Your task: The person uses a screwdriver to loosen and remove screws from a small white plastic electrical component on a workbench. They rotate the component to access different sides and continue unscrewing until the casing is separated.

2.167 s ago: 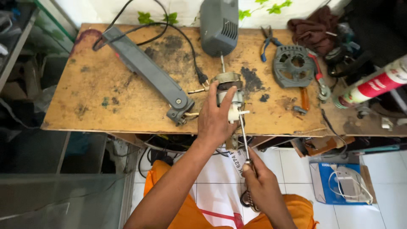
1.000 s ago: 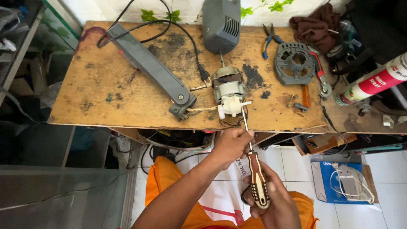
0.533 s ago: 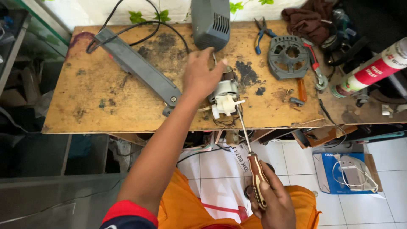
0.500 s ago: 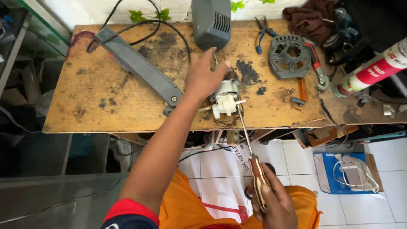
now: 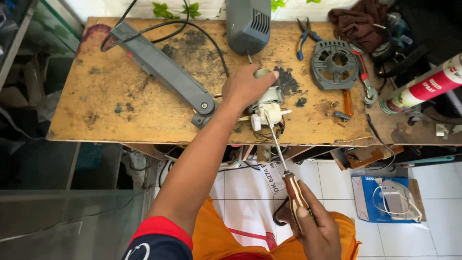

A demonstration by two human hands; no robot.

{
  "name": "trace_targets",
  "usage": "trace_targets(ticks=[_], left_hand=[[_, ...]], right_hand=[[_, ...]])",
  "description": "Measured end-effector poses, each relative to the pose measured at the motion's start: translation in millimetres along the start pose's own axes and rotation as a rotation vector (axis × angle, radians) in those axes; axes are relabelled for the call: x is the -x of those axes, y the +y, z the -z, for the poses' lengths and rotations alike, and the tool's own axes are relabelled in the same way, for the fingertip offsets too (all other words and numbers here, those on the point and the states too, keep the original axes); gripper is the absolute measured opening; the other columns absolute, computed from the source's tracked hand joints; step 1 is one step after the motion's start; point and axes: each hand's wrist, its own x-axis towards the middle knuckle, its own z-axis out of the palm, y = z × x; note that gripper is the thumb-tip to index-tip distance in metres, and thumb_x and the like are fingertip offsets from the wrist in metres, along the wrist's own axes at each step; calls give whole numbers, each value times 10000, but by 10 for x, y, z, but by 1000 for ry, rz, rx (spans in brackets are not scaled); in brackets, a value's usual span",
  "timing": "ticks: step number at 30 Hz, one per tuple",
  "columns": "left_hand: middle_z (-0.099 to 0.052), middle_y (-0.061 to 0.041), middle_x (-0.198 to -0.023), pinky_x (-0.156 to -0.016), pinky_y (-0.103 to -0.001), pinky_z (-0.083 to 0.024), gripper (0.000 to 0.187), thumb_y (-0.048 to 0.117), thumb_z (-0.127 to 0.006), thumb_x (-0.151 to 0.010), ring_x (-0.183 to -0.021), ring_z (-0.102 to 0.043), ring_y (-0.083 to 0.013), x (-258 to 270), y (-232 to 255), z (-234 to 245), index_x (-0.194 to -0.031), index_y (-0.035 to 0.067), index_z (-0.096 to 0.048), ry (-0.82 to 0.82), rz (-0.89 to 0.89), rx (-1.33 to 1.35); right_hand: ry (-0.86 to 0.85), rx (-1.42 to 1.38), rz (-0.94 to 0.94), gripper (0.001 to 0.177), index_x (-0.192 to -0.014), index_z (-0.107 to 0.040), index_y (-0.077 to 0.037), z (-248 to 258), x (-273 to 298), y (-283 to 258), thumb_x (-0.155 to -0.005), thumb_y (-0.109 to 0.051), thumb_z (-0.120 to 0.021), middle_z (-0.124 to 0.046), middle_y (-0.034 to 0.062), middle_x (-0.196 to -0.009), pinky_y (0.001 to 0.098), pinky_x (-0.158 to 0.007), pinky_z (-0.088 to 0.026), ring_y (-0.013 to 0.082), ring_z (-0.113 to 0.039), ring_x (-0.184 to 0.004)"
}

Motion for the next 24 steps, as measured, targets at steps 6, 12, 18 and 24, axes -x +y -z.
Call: trace_targets(ticks=[6, 12, 18, 24], left_hand=[[-609, -86, -1493, -1022, -558, -470, 842, 675, -505, -842, -1317, -587, -352, -34, 33, -39, -1517, 175, -565, 15, 7, -23], [-720, -41, -1227, -933, -507, -492, 635, 644, -527, -864, -1139, -662, -299, -9, 88, -27, -1295, 207, -691, 8, 16, -48], [-680, -69, -1350, -939, -544, -500, 770, 684, -527, -867, -1214, -632, -352, -88, 55, -80, -1449, 189, -624, 17, -1, -79], [-664, -95, -1389, -949, -557, -494, 794, 691, -524, -851, -1266, -607, -367, -122, 44, -100, -1463, 194, -617, 27, -4, -94]], right_hand=[[68, -39, -260, 584, -1557, -622, -168, -13, -126, -97, -975, -149, -573, -710, 179, -1072, 365, -661, -470, 248, -584, -881], [-40, -41, -78, 590, -1546, -596, -96, 96, -175, -39, -957, -126, -574, -717, 199, -917, 325, -462, -367, 197, -434, -546], [-48, -18, -67, 585, -1550, -589, -104, 106, -180, -98, -966, -110, -554, -728, 207, -933, 322, -445, -330, 191, -398, -532], [-77, -41, -37, 597, -1563, -562, -61, 143, -204, -36, -968, -108, -563, -643, 171, -845, 321, -472, -333, 196, -404, -543]])
